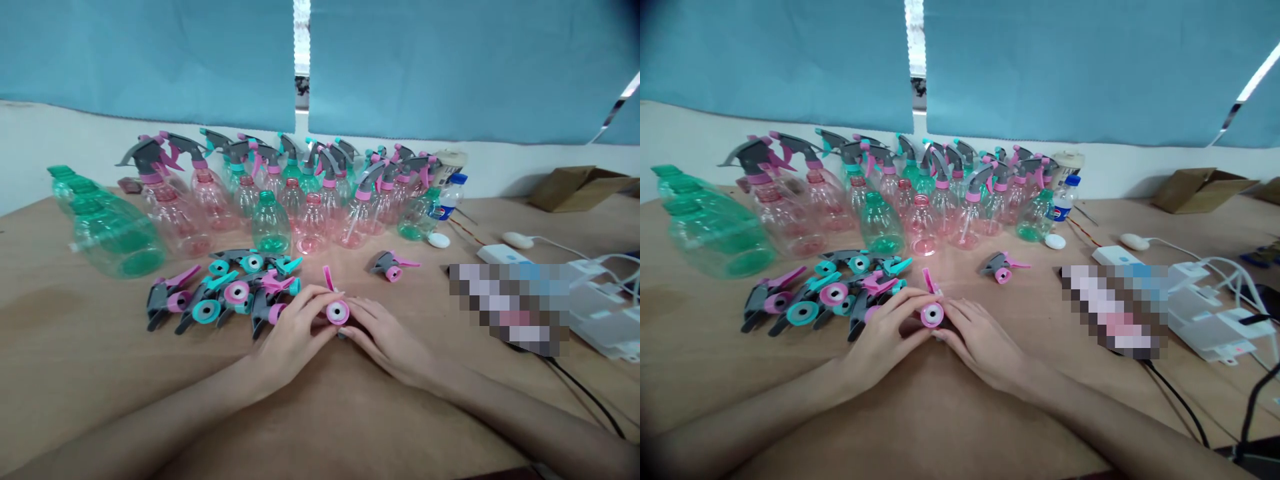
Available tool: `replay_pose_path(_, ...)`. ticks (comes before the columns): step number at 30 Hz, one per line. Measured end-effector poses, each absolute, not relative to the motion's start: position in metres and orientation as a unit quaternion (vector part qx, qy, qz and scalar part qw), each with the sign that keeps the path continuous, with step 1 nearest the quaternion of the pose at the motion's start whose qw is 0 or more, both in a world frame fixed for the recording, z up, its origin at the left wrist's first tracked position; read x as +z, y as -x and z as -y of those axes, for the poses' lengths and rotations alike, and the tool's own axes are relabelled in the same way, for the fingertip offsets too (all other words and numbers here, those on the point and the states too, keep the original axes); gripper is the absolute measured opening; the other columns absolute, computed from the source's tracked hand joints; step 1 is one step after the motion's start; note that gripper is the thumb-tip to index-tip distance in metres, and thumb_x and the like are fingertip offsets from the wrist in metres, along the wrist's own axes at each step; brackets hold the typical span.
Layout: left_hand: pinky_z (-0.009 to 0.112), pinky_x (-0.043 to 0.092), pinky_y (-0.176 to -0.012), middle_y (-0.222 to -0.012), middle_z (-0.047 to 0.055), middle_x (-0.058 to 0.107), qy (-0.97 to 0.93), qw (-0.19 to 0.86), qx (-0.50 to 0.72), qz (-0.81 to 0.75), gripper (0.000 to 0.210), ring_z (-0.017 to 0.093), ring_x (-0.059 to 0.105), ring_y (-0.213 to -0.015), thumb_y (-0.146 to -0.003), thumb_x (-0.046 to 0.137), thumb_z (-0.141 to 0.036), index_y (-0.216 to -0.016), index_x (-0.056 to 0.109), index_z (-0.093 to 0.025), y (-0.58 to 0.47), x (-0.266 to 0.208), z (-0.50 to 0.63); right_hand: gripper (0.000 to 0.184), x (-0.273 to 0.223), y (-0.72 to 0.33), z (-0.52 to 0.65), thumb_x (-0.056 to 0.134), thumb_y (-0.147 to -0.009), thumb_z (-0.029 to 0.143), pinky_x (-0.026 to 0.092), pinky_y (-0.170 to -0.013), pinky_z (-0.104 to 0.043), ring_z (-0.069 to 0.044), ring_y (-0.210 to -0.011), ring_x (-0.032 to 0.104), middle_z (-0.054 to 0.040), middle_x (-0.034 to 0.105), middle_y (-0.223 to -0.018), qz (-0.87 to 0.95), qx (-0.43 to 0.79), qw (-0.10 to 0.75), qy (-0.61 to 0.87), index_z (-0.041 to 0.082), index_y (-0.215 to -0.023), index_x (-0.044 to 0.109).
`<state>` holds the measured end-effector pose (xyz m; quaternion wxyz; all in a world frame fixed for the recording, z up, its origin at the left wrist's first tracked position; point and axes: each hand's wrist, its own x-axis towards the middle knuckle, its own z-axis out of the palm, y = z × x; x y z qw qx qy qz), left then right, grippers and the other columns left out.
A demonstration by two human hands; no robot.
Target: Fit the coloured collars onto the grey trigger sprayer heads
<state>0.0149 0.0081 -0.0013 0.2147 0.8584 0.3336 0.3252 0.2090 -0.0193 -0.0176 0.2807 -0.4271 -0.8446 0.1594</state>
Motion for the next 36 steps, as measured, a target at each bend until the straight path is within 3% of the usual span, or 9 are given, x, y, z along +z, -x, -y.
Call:
replay_pose_path(6,0.032,0.05,-0.085,-0.11,0.003,0.057,-0.846,0.245,0.324,-0.345,0.03,0.018,0.057,-0.101,-0.086,0.059,-0.016,-0.114,0.058,-0.027,-0.015,0.006,-0.007,0.026,-0.007,-0.211,0.018,0.047,-0.093,0.034,0.047,-0.091,-0.038,-0.02,-0.107,0.056,-0.007,0.06,-0.116,0.822,0.196,0.308,0.437,0.023,-0.117,0.051)
replay_pose_path(13,0.034,0.05,-0.081,-0.101,0.004,0.061,-0.82,0.274,0.325,-0.383,0.031,0.02,0.057,-0.093,-0.082,0.065,-0.023,-0.112,0.058,-0.021,-0.019,0.006,-0.005,0.021,-0.011,-0.212,0.01,0.059,-0.085,0.037,0.049,-0.066,-0.029,-0.016,-0.073,0.059,-0.0026,0.06,-0.083,0.784,0.178,0.404,0.437,0.019,-0.093,0.05)
replay_pose_path(21,0.037,0.048,-0.084,-0.106,0.006,0.058,-0.824,0.297,0.294,-0.382,0.028,0.022,0.054,-0.098,-0.082,0.065,-0.018,-0.109,0.059,-0.02,-0.022,0.007,-0.004,0.019,-0.012,-0.211,0.015,0.056,-0.088,0.034,0.043,-0.057,-0.026,-0.014,-0.065,0.054,-0.002,0.059,-0.074,0.844,0.025,0.363,0.395,0.018,-0.098,0.053)
replay_pose_path(27,0.036,0.048,-0.084,-0.105,0.005,0.057,-0.829,0.289,0.297,-0.375,0.029,0.02,0.056,-0.096,-0.084,0.062,-0.018,-0.112,0.057,-0.022,-0.022,0.004,-0.006,0.027,0.0,-0.209,0.025,0.059,-0.086,0.033,0.041,-0.054,-0.028,-0.018,-0.063,0.053,-0.0041,0.064,-0.071,0.848,-0.103,0.318,0.411,0.014,-0.105,0.058)
replay_pose_path(33,0.037,0.049,-0.084,-0.107,0.005,0.056,-0.838,0.25,0.303,-0.379,0.026,0.021,0.056,-0.098,-0.088,0.057,-0.02,-0.113,0.056,-0.023,-0.022,0.001,-0.004,0.03,0.001,-0.206,0.034,0.055,-0.088,0.037,0.039,-0.051,-0.028,-0.017,-0.058,0.055,-0.0028,0.066,-0.065,0.836,-0.136,0.305,0.435,0.015,-0.109,0.059)
replay_pose_path(36,0.038,0.049,-0.087,-0.109,0.006,0.055,-0.848,0.233,0.3,-0.37,0.029,0.021,0.054,-0.101,-0.088,0.055,-0.016,-0.116,0.054,-0.023,-0.022,-0.001,-0.003,0.033,-0.003,-0.206,0.033,0.052,-0.09,0.039,0.04,-0.05,-0.026,-0.015,-0.054,0.056,-0.0018,0.065,-0.063,0.83,-0.093,0.321,0.446,0.014,-0.111,0.057)
